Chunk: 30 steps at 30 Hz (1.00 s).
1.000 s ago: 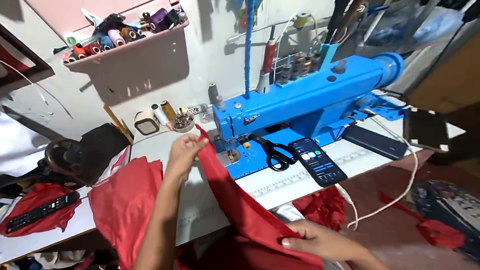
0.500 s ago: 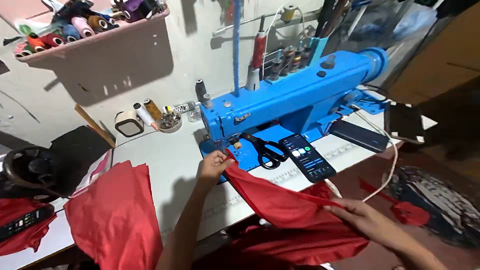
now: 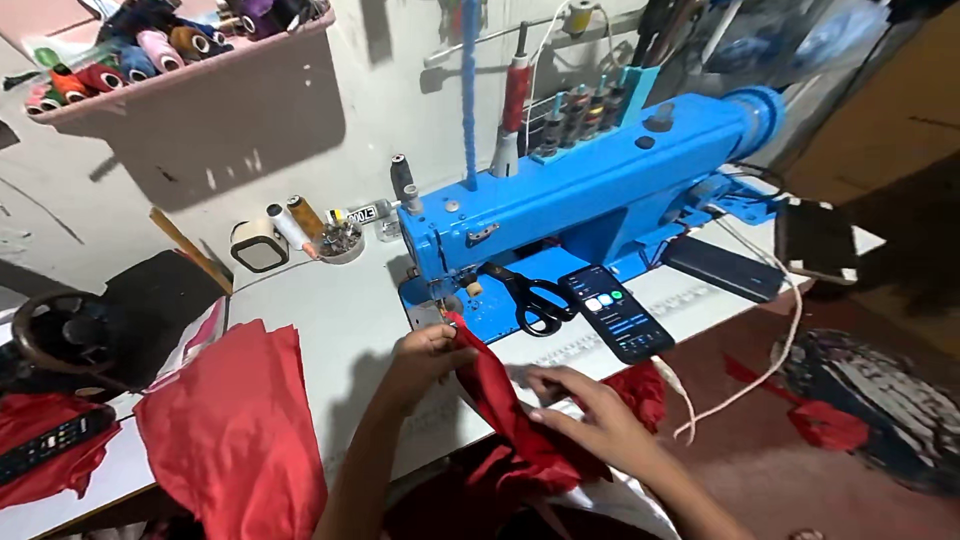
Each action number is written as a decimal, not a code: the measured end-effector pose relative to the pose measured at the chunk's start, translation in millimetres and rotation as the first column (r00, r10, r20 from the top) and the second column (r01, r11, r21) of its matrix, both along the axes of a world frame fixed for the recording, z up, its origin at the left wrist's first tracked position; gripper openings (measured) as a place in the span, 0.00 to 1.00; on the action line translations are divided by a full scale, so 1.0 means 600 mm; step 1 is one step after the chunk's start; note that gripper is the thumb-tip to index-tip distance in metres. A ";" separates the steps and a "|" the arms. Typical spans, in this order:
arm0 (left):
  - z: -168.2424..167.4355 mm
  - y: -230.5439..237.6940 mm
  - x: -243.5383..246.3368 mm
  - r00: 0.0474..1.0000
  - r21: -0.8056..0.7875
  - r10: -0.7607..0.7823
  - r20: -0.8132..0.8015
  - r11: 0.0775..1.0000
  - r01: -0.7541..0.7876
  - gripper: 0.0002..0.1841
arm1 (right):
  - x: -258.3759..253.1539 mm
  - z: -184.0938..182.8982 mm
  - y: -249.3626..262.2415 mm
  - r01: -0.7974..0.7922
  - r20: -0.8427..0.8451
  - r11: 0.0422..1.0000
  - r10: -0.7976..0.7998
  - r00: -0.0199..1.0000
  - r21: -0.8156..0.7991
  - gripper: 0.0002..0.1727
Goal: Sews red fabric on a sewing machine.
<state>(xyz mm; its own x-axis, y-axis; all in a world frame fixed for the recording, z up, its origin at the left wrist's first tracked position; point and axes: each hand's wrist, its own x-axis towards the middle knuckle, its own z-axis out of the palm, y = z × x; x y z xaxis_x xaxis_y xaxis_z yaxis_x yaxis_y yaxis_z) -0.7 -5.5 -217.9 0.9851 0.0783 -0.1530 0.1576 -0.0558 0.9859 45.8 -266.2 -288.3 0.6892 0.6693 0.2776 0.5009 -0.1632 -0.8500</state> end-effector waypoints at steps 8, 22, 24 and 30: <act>0.057 0.007 -0.024 0.988 -0.118 0.060 0.145 0.992 -0.043 0.09 | 0.014 0.063 0.079 -0.105 -0.564 0.929 0.302 0.768 0.355 0.04; -0.127 0.013 0.006 0.952 0.798 0.107 0.288 0.523 -0.301 0.12 | 0.064 -0.020 0.149 0.159 0.145 0.923 -0.114 0.983 -0.350 0.18; -0.146 -0.008 -0.015 0.960 0.881 -0.002 0.278 0.400 -0.254 0.16 | 0.057 -0.025 0.152 0.181 0.243 0.919 -0.098 0.965 -0.349 0.20; -0.166 -0.015 -0.053 0.927 0.915 -0.133 0.351 0.258 -0.310 0.21 | 0.046 -0.031 0.140 0.175 0.464 0.934 -0.011 0.886 -0.313 0.19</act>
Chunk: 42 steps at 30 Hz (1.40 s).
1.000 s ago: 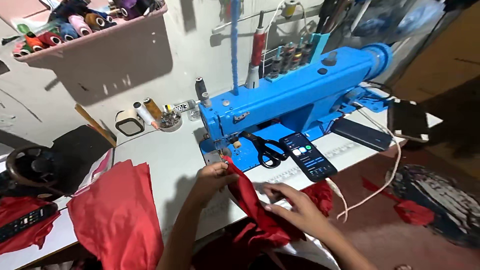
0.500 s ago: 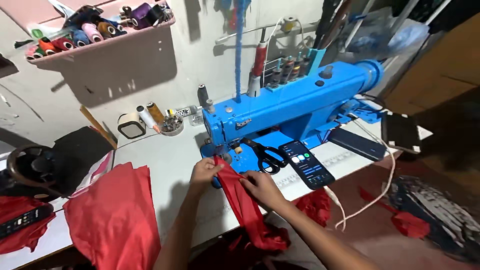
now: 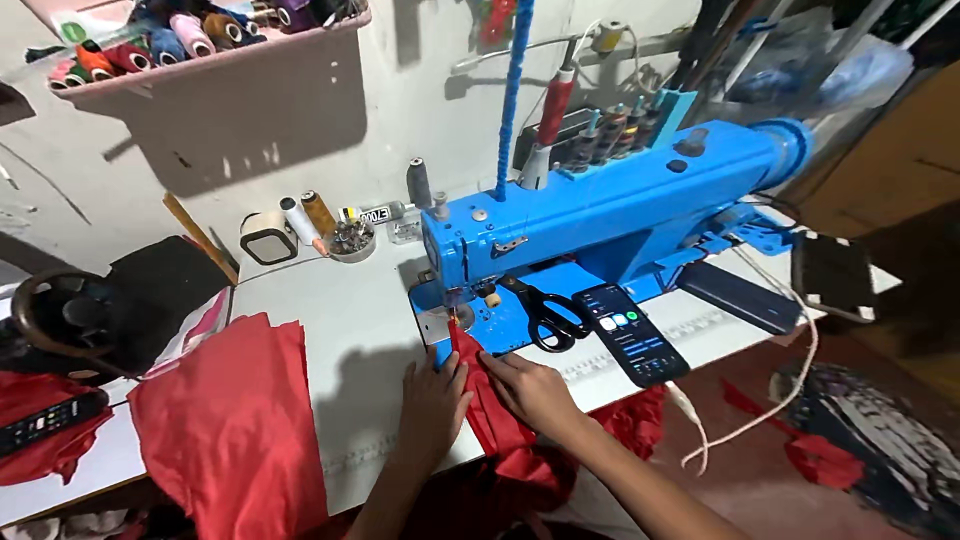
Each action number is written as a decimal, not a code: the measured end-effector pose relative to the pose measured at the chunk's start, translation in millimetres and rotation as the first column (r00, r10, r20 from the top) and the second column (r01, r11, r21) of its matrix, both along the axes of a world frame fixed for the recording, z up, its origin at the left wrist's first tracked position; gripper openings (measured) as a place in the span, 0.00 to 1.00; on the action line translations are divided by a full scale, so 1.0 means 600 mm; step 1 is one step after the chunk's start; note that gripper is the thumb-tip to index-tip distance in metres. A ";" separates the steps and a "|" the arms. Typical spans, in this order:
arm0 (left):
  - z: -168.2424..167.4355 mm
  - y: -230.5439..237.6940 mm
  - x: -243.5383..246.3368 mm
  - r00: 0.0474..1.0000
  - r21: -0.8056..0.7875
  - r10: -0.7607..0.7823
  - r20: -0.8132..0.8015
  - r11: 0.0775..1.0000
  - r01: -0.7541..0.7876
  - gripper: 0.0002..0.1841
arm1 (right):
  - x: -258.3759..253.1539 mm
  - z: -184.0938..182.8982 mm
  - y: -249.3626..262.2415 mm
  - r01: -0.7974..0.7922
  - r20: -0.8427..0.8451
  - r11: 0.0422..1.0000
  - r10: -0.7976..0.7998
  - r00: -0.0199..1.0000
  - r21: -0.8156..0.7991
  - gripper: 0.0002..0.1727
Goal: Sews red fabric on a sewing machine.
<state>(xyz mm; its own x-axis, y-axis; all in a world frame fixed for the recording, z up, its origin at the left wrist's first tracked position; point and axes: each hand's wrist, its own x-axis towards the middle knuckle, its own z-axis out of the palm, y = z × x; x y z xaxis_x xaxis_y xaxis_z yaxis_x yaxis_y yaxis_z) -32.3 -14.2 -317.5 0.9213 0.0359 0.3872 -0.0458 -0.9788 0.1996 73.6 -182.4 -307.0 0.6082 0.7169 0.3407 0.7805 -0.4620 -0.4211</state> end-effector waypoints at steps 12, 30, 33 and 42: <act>0.033 0.031 0.070 0.998 -0.090 -0.008 -0.069 0.996 0.002 0.12 | -0.013 0.007 -0.005 0.036 -0.154 0.999 -0.032 0.988 0.020 0.23; 0.039 0.073 0.106 0.992 -0.036 -0.102 -0.077 0.994 0.100 0.14 | -0.001 -0.008 -0.005 -0.022 0.027 0.998 0.023 0.999 -0.051 0.19; 0.034 0.071 0.106 0.995 -0.016 -0.071 -0.068 0.997 0.070 0.13 | 0.004 0.001 -0.006 -0.054 -0.031 0.994 0.051 0.998 -0.095 0.19; 0.025 -0.052 0.070 0.912 -0.110 0.385 -0.145 0.909 -0.401 0.30 | 0.029 0.054 -0.013 -0.257 -0.294 0.919 0.167 0.941 -0.299 0.22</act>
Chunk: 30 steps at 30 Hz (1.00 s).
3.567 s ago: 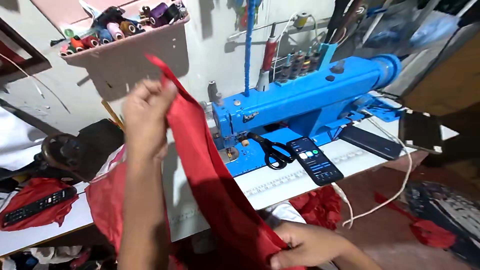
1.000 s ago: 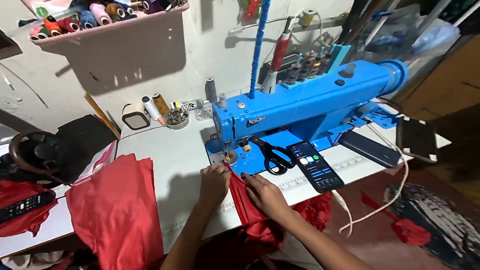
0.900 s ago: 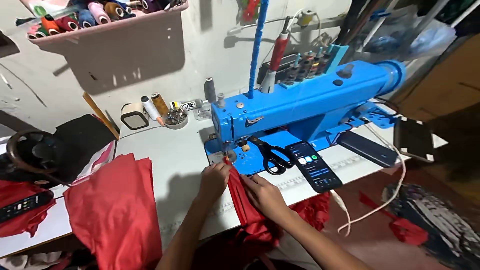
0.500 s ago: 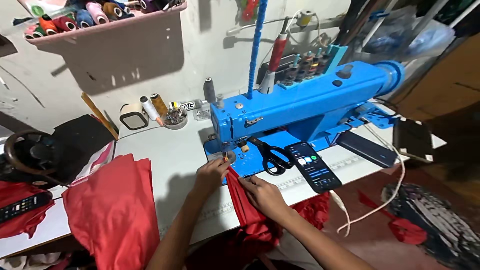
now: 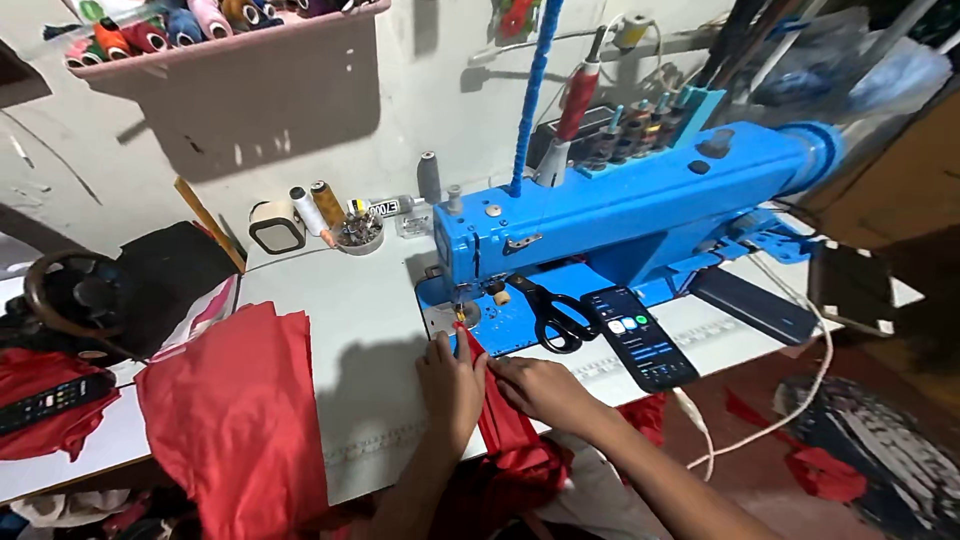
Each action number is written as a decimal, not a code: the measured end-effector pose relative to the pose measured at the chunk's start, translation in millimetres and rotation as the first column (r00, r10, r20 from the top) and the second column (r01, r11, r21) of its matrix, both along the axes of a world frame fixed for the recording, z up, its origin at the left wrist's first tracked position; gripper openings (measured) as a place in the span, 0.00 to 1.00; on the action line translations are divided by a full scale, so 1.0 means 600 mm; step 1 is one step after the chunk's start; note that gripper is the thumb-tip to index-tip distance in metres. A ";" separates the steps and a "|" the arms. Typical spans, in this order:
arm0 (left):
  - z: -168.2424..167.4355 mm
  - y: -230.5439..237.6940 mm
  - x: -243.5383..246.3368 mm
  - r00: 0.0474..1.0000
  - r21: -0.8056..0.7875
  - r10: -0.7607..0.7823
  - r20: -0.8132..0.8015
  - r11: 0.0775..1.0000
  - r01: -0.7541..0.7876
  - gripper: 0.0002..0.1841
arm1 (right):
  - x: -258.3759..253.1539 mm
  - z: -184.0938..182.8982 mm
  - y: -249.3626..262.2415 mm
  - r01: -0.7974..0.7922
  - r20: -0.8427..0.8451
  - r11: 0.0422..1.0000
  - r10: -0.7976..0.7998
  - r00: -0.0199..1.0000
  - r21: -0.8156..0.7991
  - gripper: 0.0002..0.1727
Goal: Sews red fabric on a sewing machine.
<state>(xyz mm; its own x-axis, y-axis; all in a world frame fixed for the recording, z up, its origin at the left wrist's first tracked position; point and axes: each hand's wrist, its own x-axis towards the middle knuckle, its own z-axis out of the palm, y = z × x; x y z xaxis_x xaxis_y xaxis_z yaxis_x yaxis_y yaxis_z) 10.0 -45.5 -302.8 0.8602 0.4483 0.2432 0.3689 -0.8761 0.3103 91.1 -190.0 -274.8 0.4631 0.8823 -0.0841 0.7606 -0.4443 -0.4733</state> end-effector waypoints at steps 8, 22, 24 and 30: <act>-0.017 0.009 -0.009 0.997 0.060 -0.029 0.078 0.998 0.024 0.31 | 0.062 0.023 0.038 -0.032 0.054 0.999 0.030 0.998 0.035 0.22; -0.031 -0.005 -0.003 0.957 0.303 -0.125 0.262 0.952 0.042 0.19 | 0.077 -0.008 0.071 -0.069 0.198 0.998 0.066 0.978 0.010 0.24; -0.031 -0.010 -0.008 0.962 0.241 -0.142 0.233 0.967 0.084 0.17 | 0.074 -0.016 0.072 -0.063 0.244 0.998 0.054 0.968 0.030 0.23; -0.037 -0.006 -0.012 0.973 0.240 -0.146 0.178 0.966 0.101 0.19 | 0.067 -0.023 0.079 -0.035 0.312 0.996 0.007 0.950 0.085 0.20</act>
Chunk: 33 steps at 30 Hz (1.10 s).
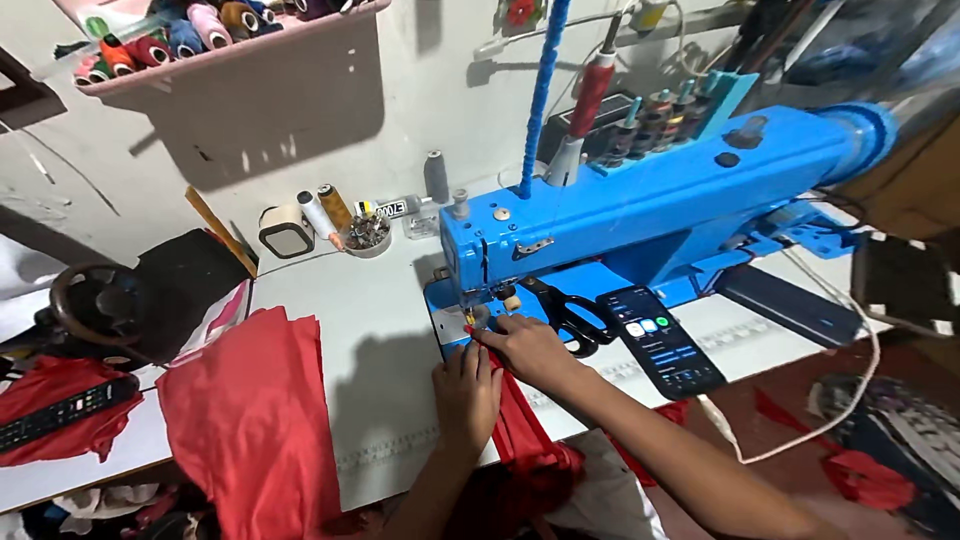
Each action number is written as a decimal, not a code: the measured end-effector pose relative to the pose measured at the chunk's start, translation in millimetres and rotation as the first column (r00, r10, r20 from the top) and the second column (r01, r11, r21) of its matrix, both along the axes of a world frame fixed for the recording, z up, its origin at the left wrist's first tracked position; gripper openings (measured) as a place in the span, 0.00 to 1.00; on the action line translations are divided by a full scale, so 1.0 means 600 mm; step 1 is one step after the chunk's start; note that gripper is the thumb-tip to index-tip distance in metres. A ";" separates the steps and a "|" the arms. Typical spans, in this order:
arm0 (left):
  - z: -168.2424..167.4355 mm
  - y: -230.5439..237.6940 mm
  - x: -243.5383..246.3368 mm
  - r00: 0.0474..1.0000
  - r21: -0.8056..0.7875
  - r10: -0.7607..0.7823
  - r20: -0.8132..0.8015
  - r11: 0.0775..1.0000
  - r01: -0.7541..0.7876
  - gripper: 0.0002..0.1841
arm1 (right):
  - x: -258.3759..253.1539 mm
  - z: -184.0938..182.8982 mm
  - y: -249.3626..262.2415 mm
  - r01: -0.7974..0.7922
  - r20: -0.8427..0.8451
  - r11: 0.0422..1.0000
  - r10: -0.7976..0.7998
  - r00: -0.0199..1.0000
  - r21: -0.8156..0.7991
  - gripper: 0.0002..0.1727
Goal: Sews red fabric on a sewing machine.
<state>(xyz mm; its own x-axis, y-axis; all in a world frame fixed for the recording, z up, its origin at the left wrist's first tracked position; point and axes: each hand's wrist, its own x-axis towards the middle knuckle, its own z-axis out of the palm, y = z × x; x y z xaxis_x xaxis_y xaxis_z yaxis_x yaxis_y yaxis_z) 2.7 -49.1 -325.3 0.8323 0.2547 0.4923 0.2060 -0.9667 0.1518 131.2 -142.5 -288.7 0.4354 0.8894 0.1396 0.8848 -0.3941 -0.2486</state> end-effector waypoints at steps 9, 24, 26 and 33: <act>-0.004 0.045 0.016 0.990 0.022 -0.137 0.033 0.990 0.137 0.17 | -0.010 -0.002 0.014 0.127 0.027 0.991 -0.128 0.991 0.042 0.18; 0.008 0.081 0.019 0.957 -0.130 -0.237 -0.169 0.967 0.217 0.25 | 0.007 -0.035 -0.002 0.043 0.051 0.992 -0.050 0.997 0.122 0.24; 0.012 0.083 0.020 0.947 -0.153 -0.247 -0.204 0.964 0.218 0.25 | 0.009 -0.038 -0.003 0.032 0.058 0.991 -0.040 0.998 0.131 0.25; 0.013 0.084 0.019 0.943 -0.174 -0.247 -0.221 0.962 0.211 0.26 | 0.014 -0.056 -0.010 -0.017 0.088 0.951 -0.011 0.996 0.307 0.19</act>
